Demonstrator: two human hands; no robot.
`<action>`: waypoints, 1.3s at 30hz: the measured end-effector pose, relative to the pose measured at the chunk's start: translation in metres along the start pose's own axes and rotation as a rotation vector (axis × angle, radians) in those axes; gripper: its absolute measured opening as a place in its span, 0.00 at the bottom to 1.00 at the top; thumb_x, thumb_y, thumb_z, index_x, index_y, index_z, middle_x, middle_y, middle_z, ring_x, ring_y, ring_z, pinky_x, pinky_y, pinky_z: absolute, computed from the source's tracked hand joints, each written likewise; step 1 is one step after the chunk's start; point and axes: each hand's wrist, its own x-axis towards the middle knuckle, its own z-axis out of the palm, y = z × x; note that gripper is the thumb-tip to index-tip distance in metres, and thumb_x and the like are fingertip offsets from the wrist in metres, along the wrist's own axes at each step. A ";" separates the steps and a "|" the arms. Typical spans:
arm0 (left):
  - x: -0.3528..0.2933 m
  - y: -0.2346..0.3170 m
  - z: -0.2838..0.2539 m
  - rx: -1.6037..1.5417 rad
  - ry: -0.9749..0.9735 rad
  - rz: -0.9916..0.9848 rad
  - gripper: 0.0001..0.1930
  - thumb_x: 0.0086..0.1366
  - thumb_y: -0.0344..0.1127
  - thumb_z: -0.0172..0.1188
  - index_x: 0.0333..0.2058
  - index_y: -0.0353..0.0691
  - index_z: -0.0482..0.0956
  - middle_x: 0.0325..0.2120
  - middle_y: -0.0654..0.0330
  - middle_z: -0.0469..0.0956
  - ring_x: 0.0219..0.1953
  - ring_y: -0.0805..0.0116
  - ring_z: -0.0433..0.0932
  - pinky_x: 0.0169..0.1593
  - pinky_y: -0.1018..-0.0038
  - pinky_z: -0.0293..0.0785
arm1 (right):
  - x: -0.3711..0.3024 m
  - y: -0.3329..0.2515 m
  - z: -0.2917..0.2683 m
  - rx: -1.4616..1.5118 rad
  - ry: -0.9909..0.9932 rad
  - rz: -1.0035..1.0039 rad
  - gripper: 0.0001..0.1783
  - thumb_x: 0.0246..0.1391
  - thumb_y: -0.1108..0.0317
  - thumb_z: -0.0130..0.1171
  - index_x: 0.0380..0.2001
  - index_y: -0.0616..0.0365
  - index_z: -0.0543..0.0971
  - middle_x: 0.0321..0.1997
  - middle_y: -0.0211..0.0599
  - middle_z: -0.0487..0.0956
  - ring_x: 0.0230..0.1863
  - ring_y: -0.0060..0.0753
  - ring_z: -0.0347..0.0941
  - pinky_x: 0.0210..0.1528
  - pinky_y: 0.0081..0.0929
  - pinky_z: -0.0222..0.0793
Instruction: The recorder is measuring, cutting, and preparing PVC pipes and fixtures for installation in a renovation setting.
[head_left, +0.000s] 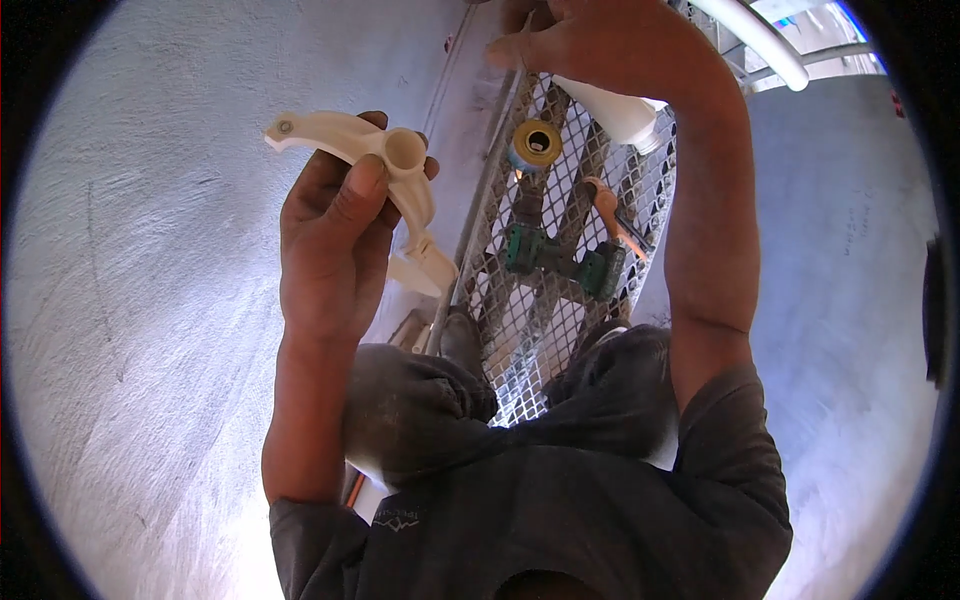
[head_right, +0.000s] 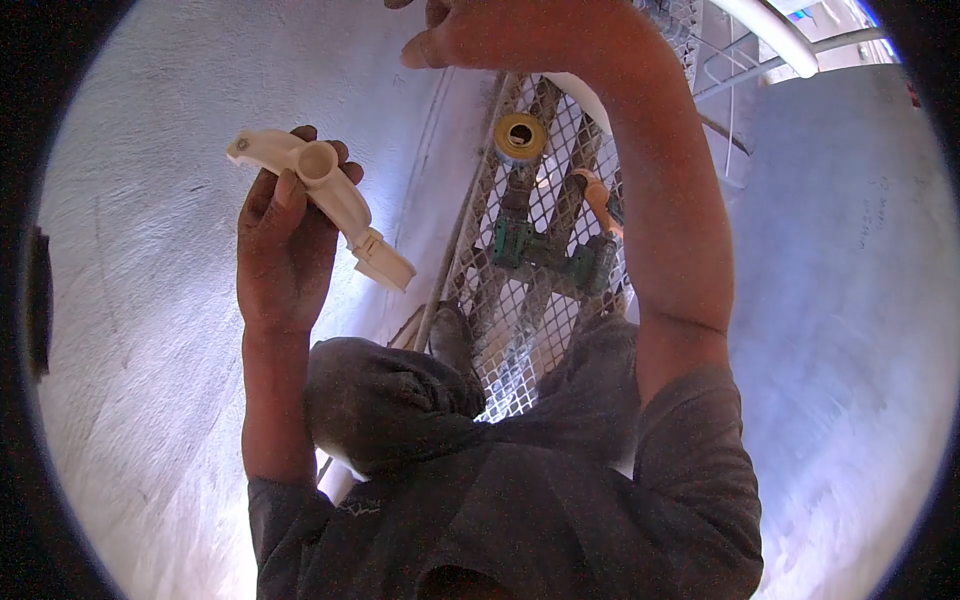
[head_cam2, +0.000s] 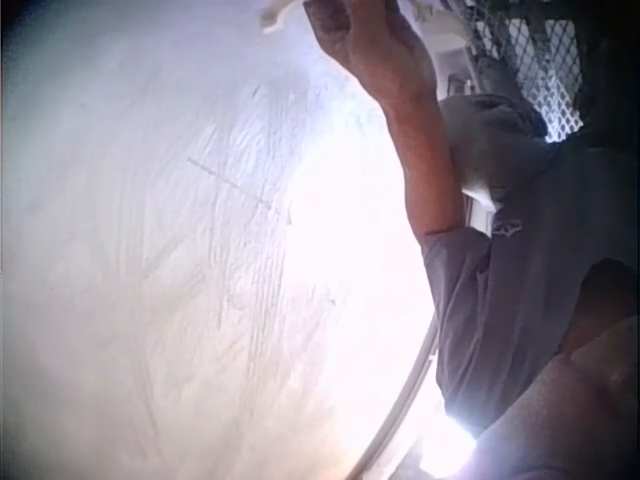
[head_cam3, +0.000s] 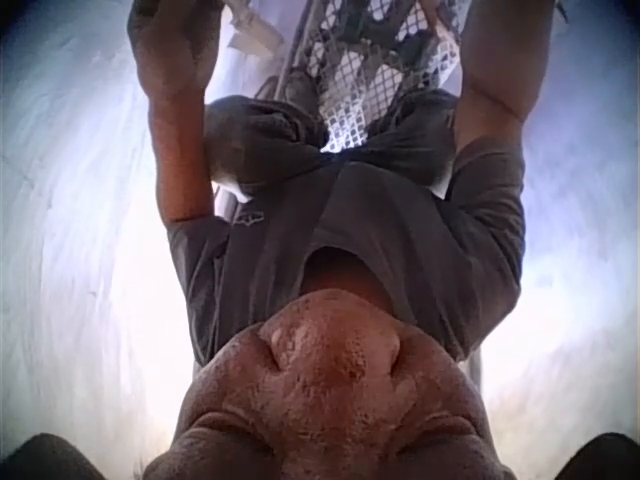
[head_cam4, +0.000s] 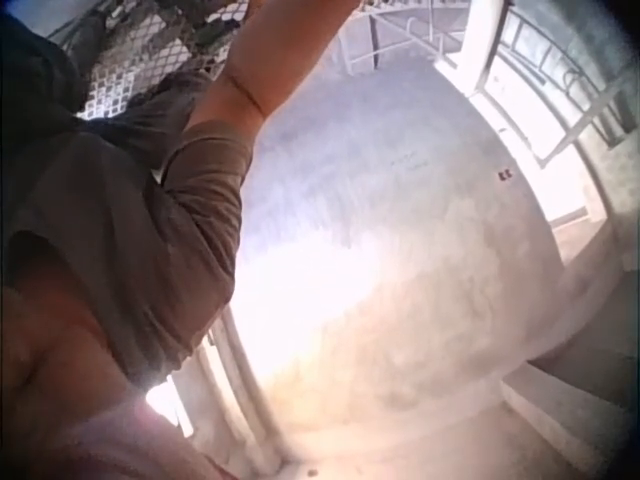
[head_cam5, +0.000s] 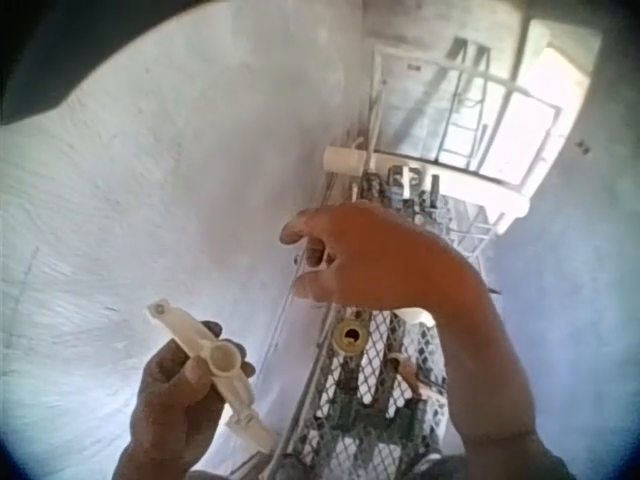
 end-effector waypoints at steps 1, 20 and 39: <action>-0.001 0.000 0.000 0.012 0.000 -0.002 0.22 0.64 0.34 0.59 0.54 0.32 0.68 0.44 0.51 0.77 0.48 0.56 0.76 0.53 0.65 0.72 | 0.000 0.000 0.001 0.001 -0.001 0.000 0.30 0.50 0.60 0.60 0.52 0.71 0.72 0.37 0.48 0.78 0.37 0.38 0.74 0.41 0.32 0.72; -0.001 0.003 -0.005 0.086 0.010 -0.007 0.23 0.63 0.36 0.60 0.54 0.33 0.67 0.45 0.50 0.76 0.50 0.56 0.76 0.56 0.64 0.71 | 0.014 0.035 0.034 -0.015 0.190 -0.220 0.28 0.47 0.65 0.65 0.54 0.59 0.73 0.32 0.37 0.76 0.33 0.30 0.75 0.39 0.28 0.71; -0.002 0.009 0.003 0.190 0.036 -0.028 0.24 0.60 0.35 0.63 0.52 0.32 0.67 0.45 0.52 0.75 0.49 0.58 0.76 0.55 0.63 0.70 | 0.011 0.029 0.025 -0.015 0.183 -0.197 0.28 0.46 0.65 0.65 0.52 0.60 0.74 0.30 0.37 0.76 0.32 0.31 0.75 0.36 0.26 0.71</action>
